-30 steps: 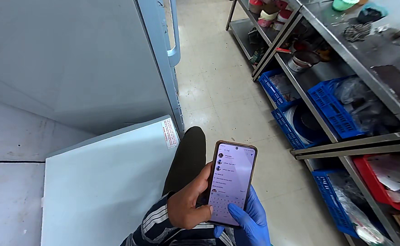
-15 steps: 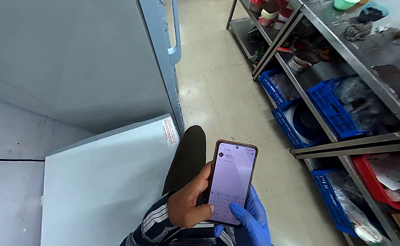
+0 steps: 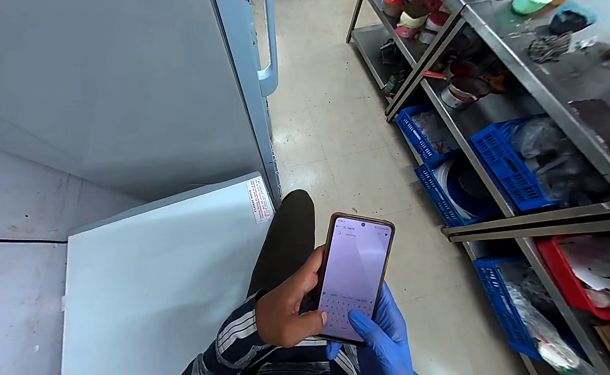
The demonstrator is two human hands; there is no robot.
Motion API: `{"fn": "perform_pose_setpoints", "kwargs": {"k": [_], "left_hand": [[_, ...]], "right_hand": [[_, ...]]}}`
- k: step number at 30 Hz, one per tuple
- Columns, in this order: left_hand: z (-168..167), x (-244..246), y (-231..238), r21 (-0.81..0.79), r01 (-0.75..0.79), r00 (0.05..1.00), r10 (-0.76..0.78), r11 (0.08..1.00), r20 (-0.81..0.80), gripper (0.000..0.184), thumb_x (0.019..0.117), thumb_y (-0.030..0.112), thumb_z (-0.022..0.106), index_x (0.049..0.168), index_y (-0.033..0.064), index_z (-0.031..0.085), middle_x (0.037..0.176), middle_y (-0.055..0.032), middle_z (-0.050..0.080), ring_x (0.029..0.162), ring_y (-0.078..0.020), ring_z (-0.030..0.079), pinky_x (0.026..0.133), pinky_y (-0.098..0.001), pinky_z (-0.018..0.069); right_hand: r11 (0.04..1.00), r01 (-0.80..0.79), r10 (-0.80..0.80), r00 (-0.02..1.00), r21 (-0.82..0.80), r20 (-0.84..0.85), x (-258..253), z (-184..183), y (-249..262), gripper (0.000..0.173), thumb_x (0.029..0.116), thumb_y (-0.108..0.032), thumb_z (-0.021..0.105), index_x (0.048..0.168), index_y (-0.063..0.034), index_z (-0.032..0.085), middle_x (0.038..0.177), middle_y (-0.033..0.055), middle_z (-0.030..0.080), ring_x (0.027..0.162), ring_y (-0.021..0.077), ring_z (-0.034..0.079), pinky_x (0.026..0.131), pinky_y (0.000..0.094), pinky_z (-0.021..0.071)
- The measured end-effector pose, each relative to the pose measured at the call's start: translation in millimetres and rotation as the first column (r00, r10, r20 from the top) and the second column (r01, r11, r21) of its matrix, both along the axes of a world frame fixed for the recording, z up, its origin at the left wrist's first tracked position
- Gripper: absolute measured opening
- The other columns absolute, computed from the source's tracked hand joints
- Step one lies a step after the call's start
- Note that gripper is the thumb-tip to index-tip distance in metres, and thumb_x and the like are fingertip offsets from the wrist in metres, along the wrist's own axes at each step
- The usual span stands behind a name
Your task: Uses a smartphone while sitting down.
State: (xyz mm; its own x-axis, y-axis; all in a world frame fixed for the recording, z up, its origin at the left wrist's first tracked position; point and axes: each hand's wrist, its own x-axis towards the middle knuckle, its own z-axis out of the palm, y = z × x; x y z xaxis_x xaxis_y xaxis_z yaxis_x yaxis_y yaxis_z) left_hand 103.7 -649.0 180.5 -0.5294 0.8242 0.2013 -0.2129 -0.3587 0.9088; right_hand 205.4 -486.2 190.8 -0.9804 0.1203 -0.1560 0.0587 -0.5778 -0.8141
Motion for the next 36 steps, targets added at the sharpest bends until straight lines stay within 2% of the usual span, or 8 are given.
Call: {"fn": "perform_pose_setpoints", "kwargs": {"k": [4, 9, 17, 21, 30, 32, 36], "left_hand": [[0, 0, 0, 0.0, 0.002, 1.0, -0.002, 1.0, -0.004, 0.087, 0.0847, 0.0, 0.051, 0.157, -0.0022, 0.003, 0.148, -0.0164, 0.046, 0.134, -0.0195, 0.052, 0.112, -0.0408, 0.0456], [0, 0, 0, -0.001, -0.002, 1.0, 0.002, 1.0, -0.005, 0.085, 0.085, -0.001, 0.051, 0.156, -0.0018, 0.006, 0.147, -0.0153, 0.047, 0.134, -0.0181, 0.052, 0.112, -0.0398, 0.0454], [2, 1, 2, -0.01, -0.045, 0.999, 0.046, 0.999, 0.024, 0.075, 0.0897, -0.002, 0.049, 0.155, -0.0017, 0.012, 0.142, -0.0138, 0.052, 0.129, -0.0167, 0.056, 0.109, -0.0391, 0.0485], [2, 1, 3, -0.016, -0.067, 0.998, 0.067, 0.998, 0.011, 0.066, 0.0938, -0.002, 0.044, 0.154, -0.0026, 0.017, 0.139, -0.0137, 0.055, 0.126, -0.0151, 0.058, 0.108, -0.0378, 0.0489], [0, 3, 6, -0.01, -0.07, 0.997, 0.07, 0.998, 0.034, 0.071, 0.0931, -0.005, 0.047, 0.156, -0.0006, 0.014, 0.14, -0.0146, 0.054, 0.125, -0.0176, 0.059, 0.107, -0.0388, 0.0506], [0, 3, 6, -0.023, -0.084, 0.996, 0.085, 0.996, 0.034, 0.07, 0.0935, -0.005, 0.047, 0.156, -0.0006, 0.015, 0.139, -0.0149, 0.055, 0.125, -0.0177, 0.06, 0.107, -0.0387, 0.0509], [-1, 2, 2, -0.029, -0.08, 0.996, 0.081, 0.996, 0.041, 0.07, 0.0924, -0.004, 0.047, 0.155, -0.0017, 0.015, 0.138, -0.0145, 0.056, 0.124, -0.017, 0.06, 0.106, -0.0383, 0.0513]], "right_hand": [[0.999, 0.038, -0.041, 0.996, 0.036, 0.085, -2, 6, -3, 0.047, 0.0936, 0.003, 0.054, 0.137, -0.0014, 0.035, 0.108, 0.0108, 0.072, 0.076, 0.0218, 0.076, 0.047, 0.0366, 0.062], [0.999, 0.027, -0.029, 0.997, 0.028, 0.078, -2, 4, -3, 0.048, 0.0941, 0.0, 0.056, 0.137, -0.0021, 0.035, 0.108, 0.0109, 0.072, 0.075, 0.0226, 0.075, 0.048, 0.037, 0.0624], [0.999, 0.0, -0.001, 1.0, 0.035, 0.017, -1, 1, -1, 0.055, 0.093, -0.003, 0.06, 0.14, -0.0024, 0.033, 0.113, 0.0096, 0.071, 0.079, 0.0222, 0.075, 0.05, 0.0373, 0.0631], [1.0, 0.0, -0.001, 0.999, 0.027, 0.035, -1, 2, -1, 0.055, 0.0921, 0.0, 0.057, 0.141, -0.0028, 0.032, 0.113, 0.0097, 0.071, 0.078, 0.0231, 0.075, 0.05, 0.0387, 0.0633], [1.0, -0.027, 0.027, 1.0, -0.002, -0.01, 1, 0, 1, 0.058, 0.0916, -0.001, 0.059, 0.142, -0.005, 0.03, 0.116, 0.0095, 0.07, 0.084, 0.0236, 0.075, 0.054, 0.0391, 0.0639], [0.999, -0.051, 0.051, 0.998, -0.001, -0.038, 2, -3, 3, 0.06, 0.0901, 0.0, 0.058, 0.142, -0.0053, 0.029, 0.118, 0.0093, 0.069, 0.086, 0.0239, 0.075, 0.056, 0.0397, 0.0645], [0.986, -0.161, 0.155, 0.98, -0.038, -0.127, 3, -8, 8, 0.069, 0.0902, -0.004, 0.062, 0.147, -0.0078, 0.024, 0.129, 0.0099, 0.064, 0.103, 0.0273, 0.072, 0.066, 0.044, 0.0654]]}}
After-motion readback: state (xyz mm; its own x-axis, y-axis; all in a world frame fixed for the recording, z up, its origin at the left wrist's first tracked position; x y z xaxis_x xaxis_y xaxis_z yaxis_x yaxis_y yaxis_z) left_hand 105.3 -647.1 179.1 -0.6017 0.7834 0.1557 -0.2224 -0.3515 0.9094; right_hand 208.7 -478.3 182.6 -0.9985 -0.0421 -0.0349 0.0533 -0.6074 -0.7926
